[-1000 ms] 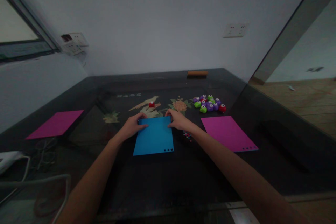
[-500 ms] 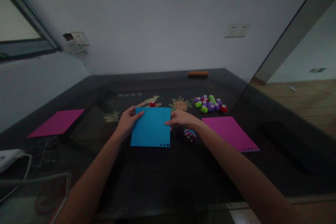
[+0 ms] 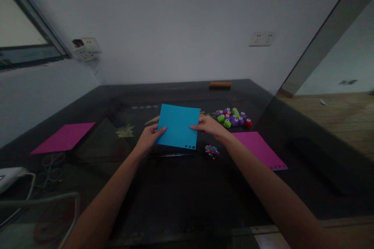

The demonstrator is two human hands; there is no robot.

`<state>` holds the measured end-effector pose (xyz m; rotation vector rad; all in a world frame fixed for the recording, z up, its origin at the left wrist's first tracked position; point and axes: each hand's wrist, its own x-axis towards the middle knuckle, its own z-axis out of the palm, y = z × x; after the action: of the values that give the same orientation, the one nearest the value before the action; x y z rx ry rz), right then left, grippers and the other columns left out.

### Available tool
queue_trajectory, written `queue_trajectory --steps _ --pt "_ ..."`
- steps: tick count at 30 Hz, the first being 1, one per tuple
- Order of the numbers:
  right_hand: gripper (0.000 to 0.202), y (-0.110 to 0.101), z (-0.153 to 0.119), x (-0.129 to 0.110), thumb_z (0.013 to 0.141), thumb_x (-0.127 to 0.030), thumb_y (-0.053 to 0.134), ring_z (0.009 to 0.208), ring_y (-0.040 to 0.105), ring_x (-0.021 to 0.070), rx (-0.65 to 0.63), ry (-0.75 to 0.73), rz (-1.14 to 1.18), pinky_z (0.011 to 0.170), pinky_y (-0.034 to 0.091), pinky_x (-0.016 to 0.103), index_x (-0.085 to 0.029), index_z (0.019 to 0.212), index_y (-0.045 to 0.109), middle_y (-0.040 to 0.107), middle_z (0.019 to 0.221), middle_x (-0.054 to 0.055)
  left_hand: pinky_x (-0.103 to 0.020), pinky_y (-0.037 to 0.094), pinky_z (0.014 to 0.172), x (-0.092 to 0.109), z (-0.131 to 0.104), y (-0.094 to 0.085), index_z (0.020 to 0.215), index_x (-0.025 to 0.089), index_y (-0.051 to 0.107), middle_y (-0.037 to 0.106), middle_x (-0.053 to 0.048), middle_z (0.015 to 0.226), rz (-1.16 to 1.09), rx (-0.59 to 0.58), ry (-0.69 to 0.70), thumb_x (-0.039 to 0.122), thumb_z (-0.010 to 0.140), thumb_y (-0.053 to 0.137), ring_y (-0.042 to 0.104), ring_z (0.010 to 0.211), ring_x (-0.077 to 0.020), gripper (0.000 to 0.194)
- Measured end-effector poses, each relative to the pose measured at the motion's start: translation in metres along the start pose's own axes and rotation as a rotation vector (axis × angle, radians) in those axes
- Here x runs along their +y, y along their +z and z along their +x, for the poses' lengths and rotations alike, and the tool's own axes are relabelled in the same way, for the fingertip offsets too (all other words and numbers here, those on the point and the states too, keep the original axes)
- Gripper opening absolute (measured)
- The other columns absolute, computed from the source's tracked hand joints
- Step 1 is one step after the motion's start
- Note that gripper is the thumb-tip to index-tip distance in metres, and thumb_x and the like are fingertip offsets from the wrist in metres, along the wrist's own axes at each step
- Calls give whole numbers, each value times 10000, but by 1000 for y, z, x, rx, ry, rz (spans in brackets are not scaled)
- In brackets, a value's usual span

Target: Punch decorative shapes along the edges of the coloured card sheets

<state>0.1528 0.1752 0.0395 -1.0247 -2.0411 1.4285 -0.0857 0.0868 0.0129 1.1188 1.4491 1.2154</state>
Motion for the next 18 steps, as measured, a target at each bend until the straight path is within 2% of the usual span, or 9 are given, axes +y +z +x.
queue_trajectory --steps 3,7,11,14,18 --pt "142 3 -7 -2 723 -288 660 583 483 92 -55 54 -2 496 377 209 -156 674 641 624 691 13 -363 530 702 1 -2 4 1005 138 631 713 -55 789 -46 -22 16 487 635 712 658 668 -197 515" --pt "136 6 -20 -3 702 -267 676 527 468 83 -36 99 -4 458 362 202 -156 658 611 614 647 7 -341 521 668 -1 -1 7 969 142 637 704 -48 779 -27 -84 24 509 634 706 646 668 -199 502" --pt "186 -2 -38 -2 700 -255 674 462 470 84 47 127 -10 443 383 210 -157 590 561 582 553 0 -314 503 644 -7 3 7 871 140 653 680 -41 740 63 -94 108 570 712 596 625 662 -187 462" --pt "210 -14 -54 4 691 -273 686 437 481 85 140 149 23 435 402 212 -152 583 553 580 534 2 -312 498 669 -12 5 6 843 138 650 677 -55 756 138 -82 192 555 767 528 623 687 -184 441" --pt "193 -27 -69 24 658 -270 720 464 533 97 274 143 215 431 443 208 -133 685 587 623 595 21 -331 495 746 -22 8 4 877 149 635 685 -73 843 285 36 274 464 797 514 629 747 -190 348"
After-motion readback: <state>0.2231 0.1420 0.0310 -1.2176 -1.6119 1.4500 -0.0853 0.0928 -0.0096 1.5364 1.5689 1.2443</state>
